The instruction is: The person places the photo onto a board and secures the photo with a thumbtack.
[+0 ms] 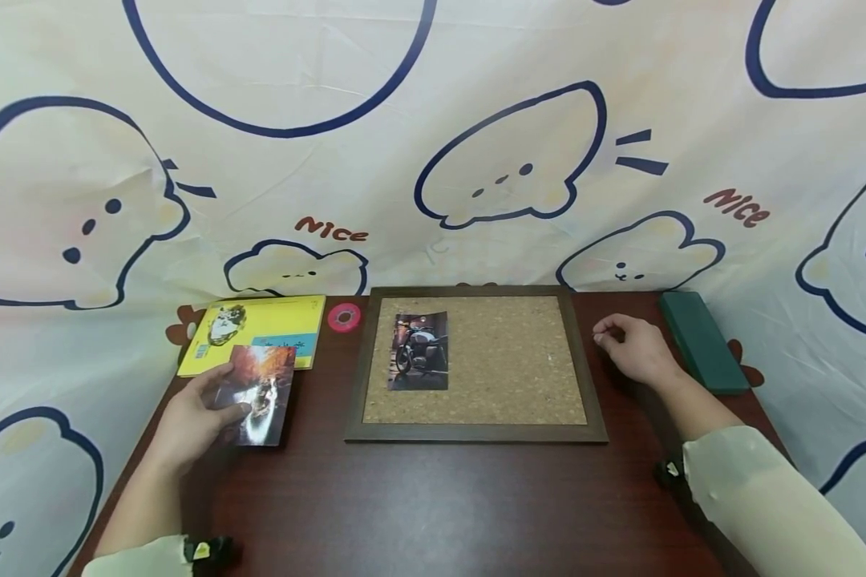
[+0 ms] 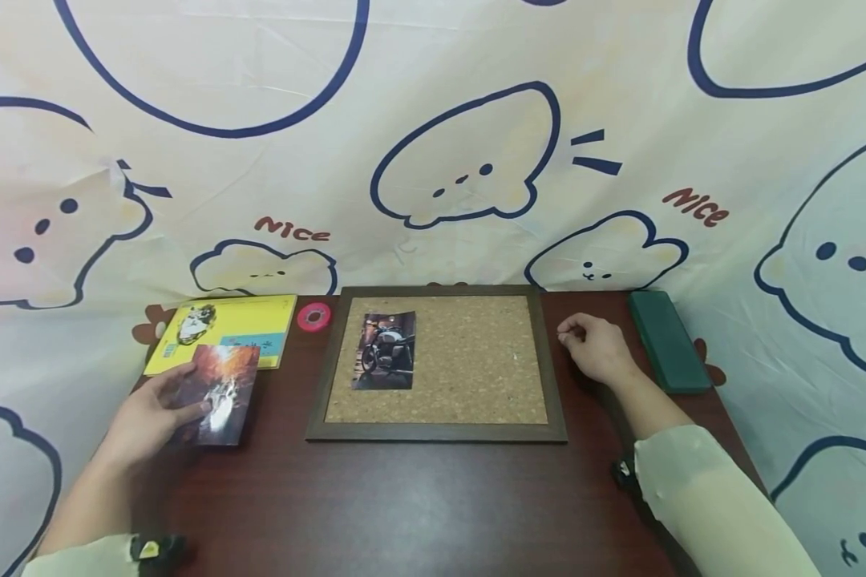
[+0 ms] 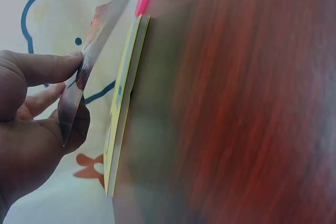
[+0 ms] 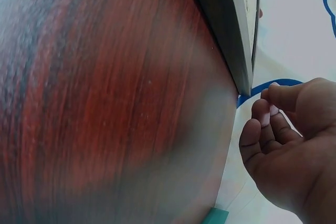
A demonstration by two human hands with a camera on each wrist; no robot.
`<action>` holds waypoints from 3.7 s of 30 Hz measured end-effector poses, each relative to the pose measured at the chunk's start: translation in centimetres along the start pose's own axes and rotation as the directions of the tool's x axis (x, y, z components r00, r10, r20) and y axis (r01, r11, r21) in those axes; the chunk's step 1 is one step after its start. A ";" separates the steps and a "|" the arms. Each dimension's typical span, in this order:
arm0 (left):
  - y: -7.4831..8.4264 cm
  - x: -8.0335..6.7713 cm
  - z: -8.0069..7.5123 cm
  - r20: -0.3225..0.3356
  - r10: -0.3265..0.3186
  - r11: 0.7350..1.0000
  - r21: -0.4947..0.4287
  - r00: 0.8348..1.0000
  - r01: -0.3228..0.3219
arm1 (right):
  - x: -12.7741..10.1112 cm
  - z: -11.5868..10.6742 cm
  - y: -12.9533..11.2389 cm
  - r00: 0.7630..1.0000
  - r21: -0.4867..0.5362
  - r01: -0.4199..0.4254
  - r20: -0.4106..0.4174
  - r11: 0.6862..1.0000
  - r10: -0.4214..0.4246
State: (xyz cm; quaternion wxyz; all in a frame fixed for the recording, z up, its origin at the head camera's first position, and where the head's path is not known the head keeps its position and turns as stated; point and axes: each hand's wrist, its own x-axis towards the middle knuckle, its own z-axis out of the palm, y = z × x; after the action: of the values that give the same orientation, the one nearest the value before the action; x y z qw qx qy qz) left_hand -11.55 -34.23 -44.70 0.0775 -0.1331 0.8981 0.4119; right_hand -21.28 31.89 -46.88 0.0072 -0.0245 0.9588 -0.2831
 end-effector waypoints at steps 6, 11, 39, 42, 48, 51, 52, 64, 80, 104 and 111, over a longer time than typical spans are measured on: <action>1.3 0.3 0.6 0.013 0.073 0.997 -0.030 0.997 -0.073 | -0.2 0.1 -0.4 1.000 0.012 0.018 -0.011 1.000 -0.018; 2.2 0.6 1.2 0.040 0.129 0.988 -0.085 0.991 -0.126 | -0.3 0.2 -0.7 0.999 0.031 0.034 -0.011 0.999 -0.034; 7.2 2.7 4.8 0.148 0.181 0.956 -0.259 0.972 -0.138 | -0.1 1.8 -2.3 0.998 0.100 0.061 -0.011 0.993 -0.060; 7.6 2.9 5.3 0.151 0.189 0.954 -0.263 0.970 -0.144 | 0.1 2.0 -2.5 0.998 0.101 0.067 -0.018 0.993 -0.066; 8.6 3.2 6.5 0.146 0.199 0.955 -0.251 0.969 -0.158 | 0.4 2.2 -3.1 0.997 0.139 0.066 -0.052 0.988 -0.060; 9.0 3.4 7.2 0.152 0.201 0.955 -0.249 0.968 -0.159 | 0.5 2.3 -3.4 0.996 0.157 0.068 -0.060 0.985 -0.059; 9.1 3.4 7.5 0.154 0.201 0.955 -0.251 0.967 -0.159 | 0.6 2.3 -3.5 0.996 0.161 0.069 -0.059 0.985 -0.060; 10.6 4.2 10.4 0.162 0.219 0.953 -0.248 0.962 -0.175 | 1.0 2.2 -4.4 0.998 0.181 0.054 -0.044 0.982 -0.046; 13.7 4.3 13.6 0.194 0.262 0.942 -0.265 0.945 -0.207 | 1.6 2.5 -5.9 0.996 0.193 0.086 -0.029 0.977 -0.082; 16.4 4.7 18.2 0.217 0.355 0.905 -0.323 0.909 -0.277 | 2.6 3.1 -8.5 0.992 0.197 0.119 0.010 0.973 -0.124; 17.1 5.0 20.0 0.211 0.353 0.913 -0.291 0.911 -0.287 | 3.1 3.5 -9.2 0.991 0.197 0.129 0.014 0.972 -0.134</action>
State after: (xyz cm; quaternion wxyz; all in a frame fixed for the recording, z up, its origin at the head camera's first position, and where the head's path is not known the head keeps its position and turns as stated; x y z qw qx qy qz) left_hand -20.89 -9.21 -46.55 0.1075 0.0632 0.8296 0.5442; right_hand -23.90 22.13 -44.87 0.0038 -0.0908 0.9224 -0.3753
